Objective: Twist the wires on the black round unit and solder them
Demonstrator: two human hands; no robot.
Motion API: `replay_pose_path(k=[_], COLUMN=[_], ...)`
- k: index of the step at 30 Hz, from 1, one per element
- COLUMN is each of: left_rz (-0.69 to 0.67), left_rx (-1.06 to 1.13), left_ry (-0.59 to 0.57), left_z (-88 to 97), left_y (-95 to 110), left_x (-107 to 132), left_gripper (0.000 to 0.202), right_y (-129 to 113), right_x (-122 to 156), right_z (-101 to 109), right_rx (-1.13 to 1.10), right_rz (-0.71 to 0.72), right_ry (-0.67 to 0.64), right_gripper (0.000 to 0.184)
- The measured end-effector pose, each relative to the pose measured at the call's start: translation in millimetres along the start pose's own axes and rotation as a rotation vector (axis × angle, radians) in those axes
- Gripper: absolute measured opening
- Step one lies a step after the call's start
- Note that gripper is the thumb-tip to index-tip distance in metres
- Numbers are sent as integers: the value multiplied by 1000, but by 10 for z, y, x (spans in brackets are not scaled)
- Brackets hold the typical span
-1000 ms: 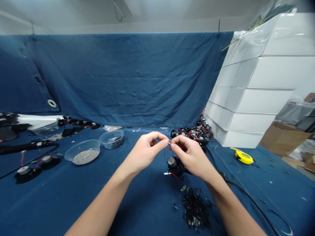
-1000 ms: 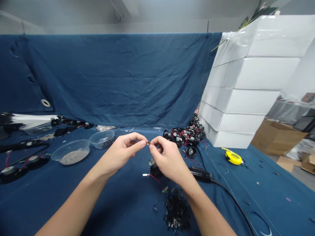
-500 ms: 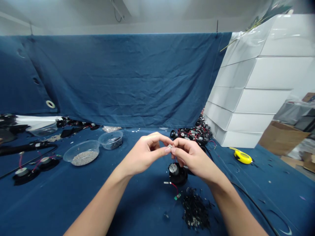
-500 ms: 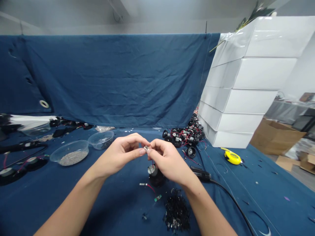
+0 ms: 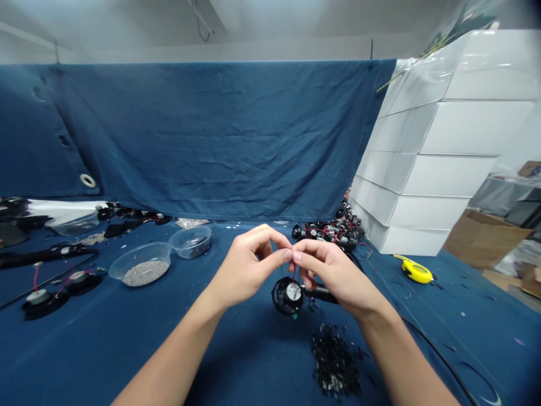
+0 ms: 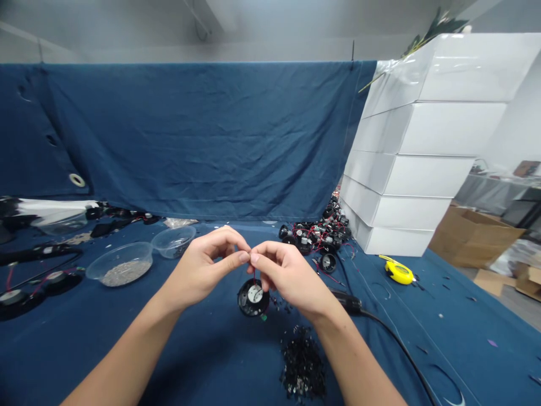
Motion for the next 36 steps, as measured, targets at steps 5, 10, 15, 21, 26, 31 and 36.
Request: replay_pose_path(k=[5,10,15,21,26,31,36], left_rz=[-32,-74,-118,-139,-146,-204,-285], left_rx=[-43,-87,-146,-165,-177,-249,-303], left_ry=[43,88,122,128,133,207,273], left_z=[40,81,99,110,114,144,152], left_y=[44,101,170,210,214,280,367], left_x=[15,25,35,50,59,90,139], left_gripper=[11,10,8,9,9,8,10], right_y=[-12,-25,-30,-28,-20,-24,-9], right_x=[7,11,20,27,25,21,20], right_z=[29,48,57,45,38,35,54], right_rx=[28,26,39,35,27,35,22], right_rz=[26,38,23,23,16,30,32], right_ry=[34,60,82,78,80,78,76], right_gripper=[26,23,19,21,23,22,23])
Point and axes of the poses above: each hand's wrist, its own x-axis away from the middle knuckle, its own z-axis out of the back of the hand, y = z × x, the point moved 10 cm from there along -x, towards the middle knuckle, and after that the axes turned 7 degrees about -x, right-handed, at the moved point
